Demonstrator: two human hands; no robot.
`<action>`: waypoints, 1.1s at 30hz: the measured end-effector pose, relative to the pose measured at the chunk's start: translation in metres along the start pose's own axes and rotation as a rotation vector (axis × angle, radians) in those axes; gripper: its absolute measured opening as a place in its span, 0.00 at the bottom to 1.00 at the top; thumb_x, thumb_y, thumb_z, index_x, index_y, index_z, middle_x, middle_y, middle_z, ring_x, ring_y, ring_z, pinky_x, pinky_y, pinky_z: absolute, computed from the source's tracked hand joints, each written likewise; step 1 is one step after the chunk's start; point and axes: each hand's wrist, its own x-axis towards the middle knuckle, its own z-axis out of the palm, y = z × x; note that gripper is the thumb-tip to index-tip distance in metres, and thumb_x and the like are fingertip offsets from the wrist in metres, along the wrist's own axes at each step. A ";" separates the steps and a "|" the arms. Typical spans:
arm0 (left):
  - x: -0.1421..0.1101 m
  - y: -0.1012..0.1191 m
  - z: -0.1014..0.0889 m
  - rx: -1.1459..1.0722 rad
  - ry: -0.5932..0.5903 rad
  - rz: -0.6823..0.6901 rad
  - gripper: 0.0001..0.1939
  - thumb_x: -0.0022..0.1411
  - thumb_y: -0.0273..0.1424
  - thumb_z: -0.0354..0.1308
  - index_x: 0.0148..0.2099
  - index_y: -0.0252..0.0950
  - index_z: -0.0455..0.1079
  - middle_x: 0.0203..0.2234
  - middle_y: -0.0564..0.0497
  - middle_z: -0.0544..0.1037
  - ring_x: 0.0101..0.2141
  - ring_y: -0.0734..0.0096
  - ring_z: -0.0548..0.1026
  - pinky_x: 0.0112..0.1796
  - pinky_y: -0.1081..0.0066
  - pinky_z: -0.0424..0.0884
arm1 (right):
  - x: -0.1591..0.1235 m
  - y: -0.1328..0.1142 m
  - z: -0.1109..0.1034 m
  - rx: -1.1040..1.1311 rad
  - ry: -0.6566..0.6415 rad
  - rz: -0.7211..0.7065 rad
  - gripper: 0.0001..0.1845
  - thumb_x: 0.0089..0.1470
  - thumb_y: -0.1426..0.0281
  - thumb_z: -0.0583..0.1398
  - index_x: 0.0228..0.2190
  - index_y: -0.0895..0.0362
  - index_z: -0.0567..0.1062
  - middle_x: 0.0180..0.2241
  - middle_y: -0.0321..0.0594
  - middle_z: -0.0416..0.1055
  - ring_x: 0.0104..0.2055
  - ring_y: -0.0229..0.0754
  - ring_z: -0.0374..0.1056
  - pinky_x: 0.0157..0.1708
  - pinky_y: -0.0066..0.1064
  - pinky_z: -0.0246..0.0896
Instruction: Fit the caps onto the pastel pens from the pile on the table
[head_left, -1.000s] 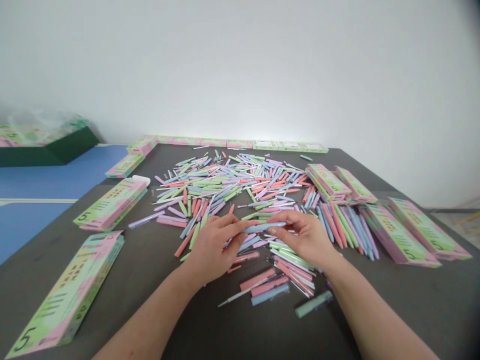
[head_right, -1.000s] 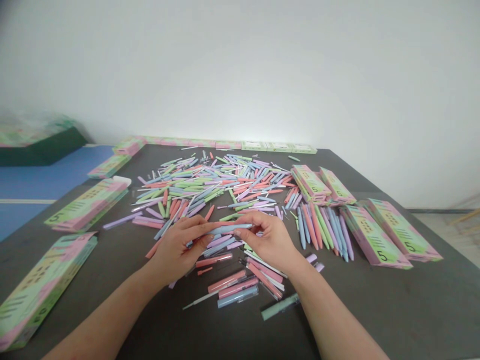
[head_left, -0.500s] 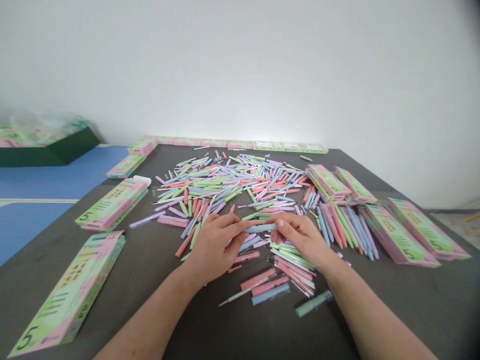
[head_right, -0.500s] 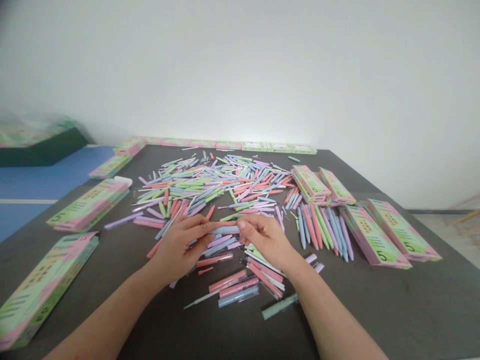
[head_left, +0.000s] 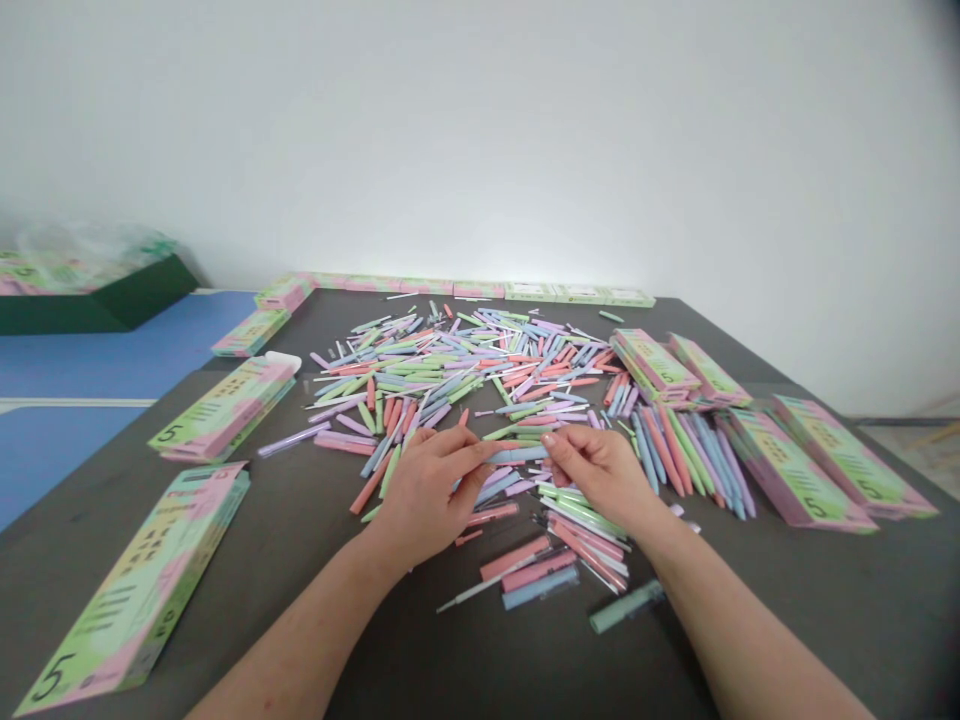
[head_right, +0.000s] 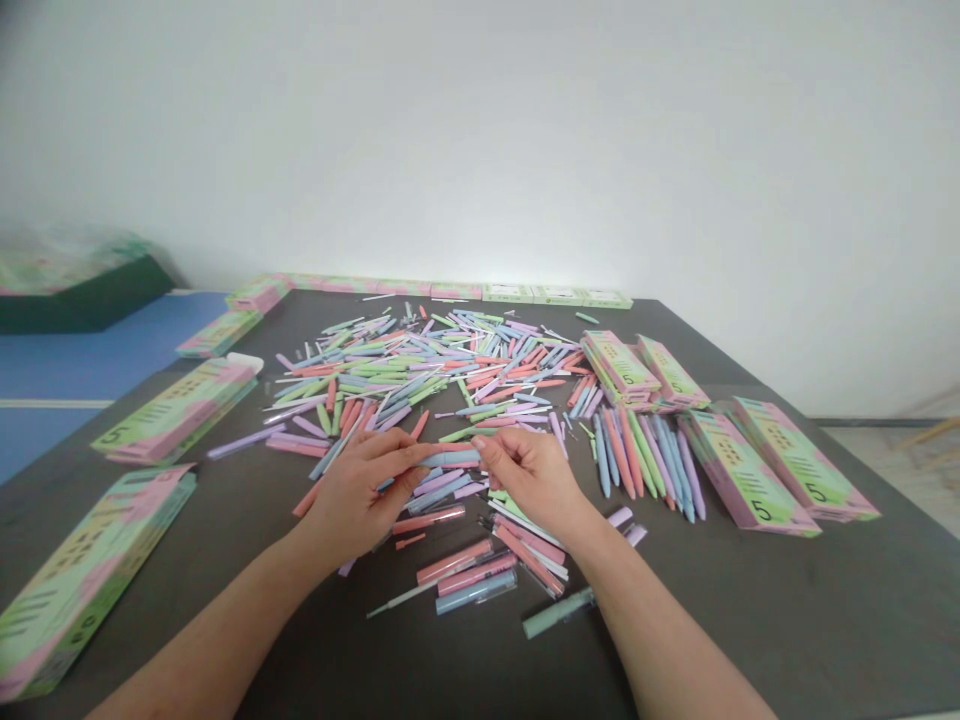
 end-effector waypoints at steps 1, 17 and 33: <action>0.000 0.000 0.000 0.000 -0.001 0.005 0.15 0.66 0.27 0.51 0.53 0.41 0.72 0.35 0.50 0.76 0.36 0.69 0.72 0.36 0.68 0.61 | 0.000 0.000 0.000 -0.023 0.000 0.010 0.25 0.58 0.54 0.55 0.18 0.58 0.71 0.14 0.34 0.65 0.18 0.34 0.59 0.20 0.26 0.53; 0.001 0.001 0.000 0.009 0.015 0.005 0.14 0.66 0.27 0.51 0.52 0.41 0.72 0.34 0.50 0.76 0.35 0.69 0.72 0.36 0.68 0.61 | 0.001 0.004 0.000 0.032 -0.039 -0.030 0.15 0.54 0.59 0.61 0.26 0.59 0.76 0.21 0.38 0.72 0.24 0.37 0.65 0.25 0.28 0.58; 0.002 0.001 0.001 0.012 0.028 0.011 0.14 0.65 0.27 0.52 0.50 0.39 0.74 0.32 0.50 0.76 0.33 0.70 0.72 0.34 0.69 0.63 | 0.000 0.006 0.004 0.038 -0.012 -0.138 0.11 0.53 0.63 0.63 0.36 0.56 0.79 0.32 0.41 0.76 0.31 0.39 0.69 0.30 0.29 0.63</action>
